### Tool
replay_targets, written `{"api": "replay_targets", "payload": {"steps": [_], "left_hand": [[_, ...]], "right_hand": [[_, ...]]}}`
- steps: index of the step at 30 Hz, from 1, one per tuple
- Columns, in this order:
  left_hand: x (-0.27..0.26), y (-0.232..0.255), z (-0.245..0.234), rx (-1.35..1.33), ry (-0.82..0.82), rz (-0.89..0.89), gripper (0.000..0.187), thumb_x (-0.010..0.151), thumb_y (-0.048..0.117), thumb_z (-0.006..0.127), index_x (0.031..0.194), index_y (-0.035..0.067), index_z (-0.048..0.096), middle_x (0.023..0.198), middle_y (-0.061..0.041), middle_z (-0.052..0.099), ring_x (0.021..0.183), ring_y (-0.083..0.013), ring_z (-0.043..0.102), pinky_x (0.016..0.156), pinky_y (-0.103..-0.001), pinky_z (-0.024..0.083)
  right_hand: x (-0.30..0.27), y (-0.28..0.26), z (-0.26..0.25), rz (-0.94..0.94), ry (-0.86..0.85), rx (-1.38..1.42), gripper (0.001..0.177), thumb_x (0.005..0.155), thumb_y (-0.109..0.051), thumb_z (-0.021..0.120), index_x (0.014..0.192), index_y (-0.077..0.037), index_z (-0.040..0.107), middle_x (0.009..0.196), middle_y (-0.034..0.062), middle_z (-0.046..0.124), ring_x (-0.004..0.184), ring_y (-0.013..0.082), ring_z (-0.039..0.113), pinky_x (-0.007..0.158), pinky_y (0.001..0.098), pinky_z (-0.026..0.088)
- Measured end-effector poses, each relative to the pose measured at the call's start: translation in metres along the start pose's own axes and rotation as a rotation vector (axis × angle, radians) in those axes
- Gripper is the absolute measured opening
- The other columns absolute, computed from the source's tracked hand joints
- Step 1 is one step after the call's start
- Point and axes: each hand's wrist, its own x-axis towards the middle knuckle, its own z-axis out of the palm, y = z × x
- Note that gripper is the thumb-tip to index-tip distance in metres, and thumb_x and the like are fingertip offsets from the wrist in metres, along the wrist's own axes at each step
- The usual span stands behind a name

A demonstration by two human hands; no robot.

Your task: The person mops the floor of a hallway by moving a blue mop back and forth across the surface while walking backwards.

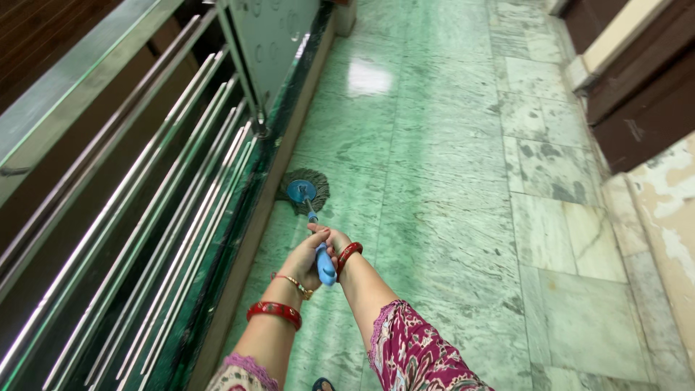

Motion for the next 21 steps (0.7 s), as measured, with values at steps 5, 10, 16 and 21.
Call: {"api": "replay_targets", "payload": {"steps": [5,10,16,21], "left_hand": [[-0.013,-0.026,0.055,0.192,-0.099,-0.102,0.018,0.091,0.022,0.072,0.101,0.011,0.062,0.073,-0.003,0.066,0.059,-0.0136,0.065,0.056,-0.027,0.06],[-0.009,-0.112,0.089,0.192,-0.128,-0.249,0.027,0.09,0.028,0.076,0.097,0.009,0.06,0.07,-0.003,0.064,0.056,-0.0151,0.063,0.055,-0.027,0.059],[-0.002,-0.23,0.15,0.308,-0.181,-0.412,0.027,0.093,0.035,0.071,0.093,0.01,0.06,0.065,-0.001,0.061,0.053,-0.0137,0.06,0.051,-0.026,0.056],[-0.003,-0.333,0.209,0.345,-0.235,-0.519,0.029,0.096,0.037,0.068,0.089,0.011,0.057,0.062,0.0,0.059,0.049,-0.0132,0.057,0.047,-0.026,0.054]], "right_hand": [[-0.05,-0.02,-0.044,0.043,0.079,0.359,0.051,0.102,-0.025,0.05,0.152,-0.015,0.049,0.084,0.007,0.065,0.044,0.009,0.046,0.04,0.0228,0.043],[-0.102,0.001,-0.133,-0.076,0.163,0.273,0.051,0.097,-0.021,0.051,0.148,-0.017,0.058,0.075,0.0002,0.055,0.039,0.0042,0.037,0.034,0.0214,0.035],[-0.228,0.0,-0.22,-0.052,0.522,0.217,0.047,0.095,-0.024,0.048,0.138,-0.026,0.066,0.08,0.0002,0.066,0.041,0.0052,0.035,0.036,0.0193,0.035],[-0.303,0.01,-0.313,-0.078,0.689,0.327,0.04,0.094,-0.039,0.064,0.129,-0.023,0.074,0.067,-0.0049,0.048,0.039,0.0052,0.031,0.032,0.0208,0.029]]}}
